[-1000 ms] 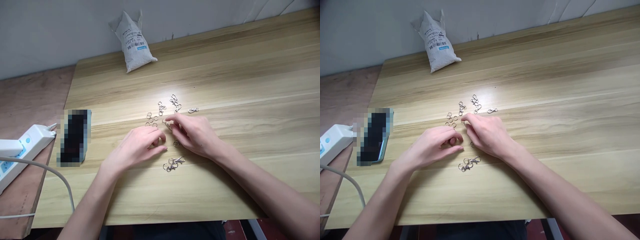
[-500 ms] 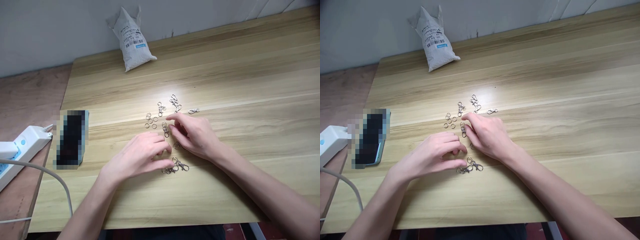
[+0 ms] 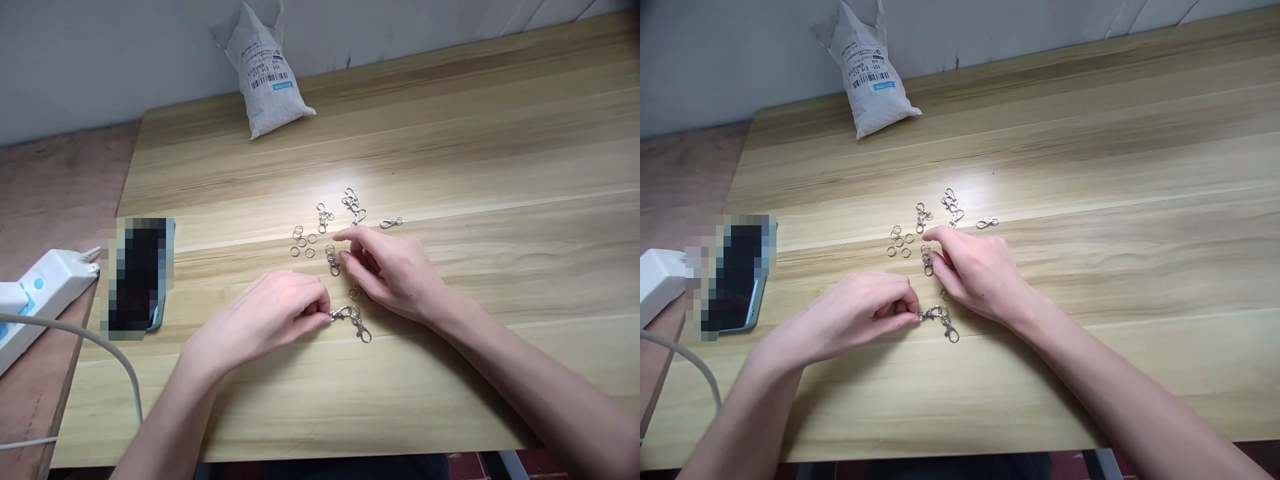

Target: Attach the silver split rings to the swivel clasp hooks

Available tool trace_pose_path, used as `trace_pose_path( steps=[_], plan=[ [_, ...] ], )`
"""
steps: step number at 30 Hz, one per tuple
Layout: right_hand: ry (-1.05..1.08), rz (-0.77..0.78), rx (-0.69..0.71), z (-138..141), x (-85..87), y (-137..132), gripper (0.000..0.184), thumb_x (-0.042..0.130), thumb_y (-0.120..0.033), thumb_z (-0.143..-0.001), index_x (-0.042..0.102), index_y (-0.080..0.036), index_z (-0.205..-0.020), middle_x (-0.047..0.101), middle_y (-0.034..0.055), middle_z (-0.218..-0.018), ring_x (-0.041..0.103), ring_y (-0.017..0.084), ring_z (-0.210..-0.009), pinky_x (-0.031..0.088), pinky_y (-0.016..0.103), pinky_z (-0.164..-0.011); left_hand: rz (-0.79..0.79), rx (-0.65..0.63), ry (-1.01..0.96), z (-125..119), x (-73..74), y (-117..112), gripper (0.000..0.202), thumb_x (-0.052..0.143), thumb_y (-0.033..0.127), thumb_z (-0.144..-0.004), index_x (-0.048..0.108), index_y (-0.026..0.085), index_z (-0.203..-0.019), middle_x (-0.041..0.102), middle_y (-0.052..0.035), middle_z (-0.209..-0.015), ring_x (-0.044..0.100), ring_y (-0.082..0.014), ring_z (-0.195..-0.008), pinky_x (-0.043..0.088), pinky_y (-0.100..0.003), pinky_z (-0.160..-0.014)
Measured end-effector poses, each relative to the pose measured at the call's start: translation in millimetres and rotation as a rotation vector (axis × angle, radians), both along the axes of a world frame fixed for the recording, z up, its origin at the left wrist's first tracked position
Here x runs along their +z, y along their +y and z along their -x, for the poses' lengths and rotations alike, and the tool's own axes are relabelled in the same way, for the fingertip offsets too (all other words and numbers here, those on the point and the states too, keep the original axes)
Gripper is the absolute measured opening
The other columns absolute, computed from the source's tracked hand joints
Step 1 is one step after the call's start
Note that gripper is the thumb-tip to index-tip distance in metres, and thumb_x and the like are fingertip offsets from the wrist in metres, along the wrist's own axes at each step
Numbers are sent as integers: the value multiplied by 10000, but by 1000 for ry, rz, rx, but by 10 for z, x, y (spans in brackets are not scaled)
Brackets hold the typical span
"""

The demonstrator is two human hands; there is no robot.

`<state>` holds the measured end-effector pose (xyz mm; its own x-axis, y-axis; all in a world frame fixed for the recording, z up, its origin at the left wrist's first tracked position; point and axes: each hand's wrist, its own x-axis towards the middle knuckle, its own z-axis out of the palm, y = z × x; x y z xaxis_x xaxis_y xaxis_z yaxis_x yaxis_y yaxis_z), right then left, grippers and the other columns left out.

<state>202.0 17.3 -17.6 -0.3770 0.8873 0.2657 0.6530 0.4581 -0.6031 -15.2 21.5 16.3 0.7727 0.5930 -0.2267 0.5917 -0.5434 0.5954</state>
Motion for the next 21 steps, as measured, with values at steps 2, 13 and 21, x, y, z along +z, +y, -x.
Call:
trace_pose_path(
  steps=[2, 13, 21],
  plan=[
    [55, -31, 5, -1, 17, -9, 226, 478, -212, -929, 605, -124, -1093, 633, -6, -688, 456, 85, -505, 350, 229, -535, -59, 21, -20, 3, -13, 21, 62, 608, 198, -880, 591, 196, -820, 613, 56, -697, 520, -87, -593, 348, -227, -542],
    [176, -75, 228, -7, 84, -56, 192, 515, -171, -928, 606, -124, -1090, 666, 5, -769, 523, 68, -559, 353, 205, -515, -544, 140, -345, -81, -100, 96, 34, 601, 129, -885, 606, 155, -864, 672, -17, -753, 587, -124, -674, 474, -259, -628],
    [74, 7, 288, -41, 3, -6, 239, 477, -204, -947, 610, -159, -1140, 636, 23, -824, 506, 93, -595, 353, 223, -532, -436, 229, -510, -91, -97, 55, 167, 702, 135, -816, 538, 157, -837, 633, 2, -737, 619, -106, -674, 524, -240, -620]
  ],
)
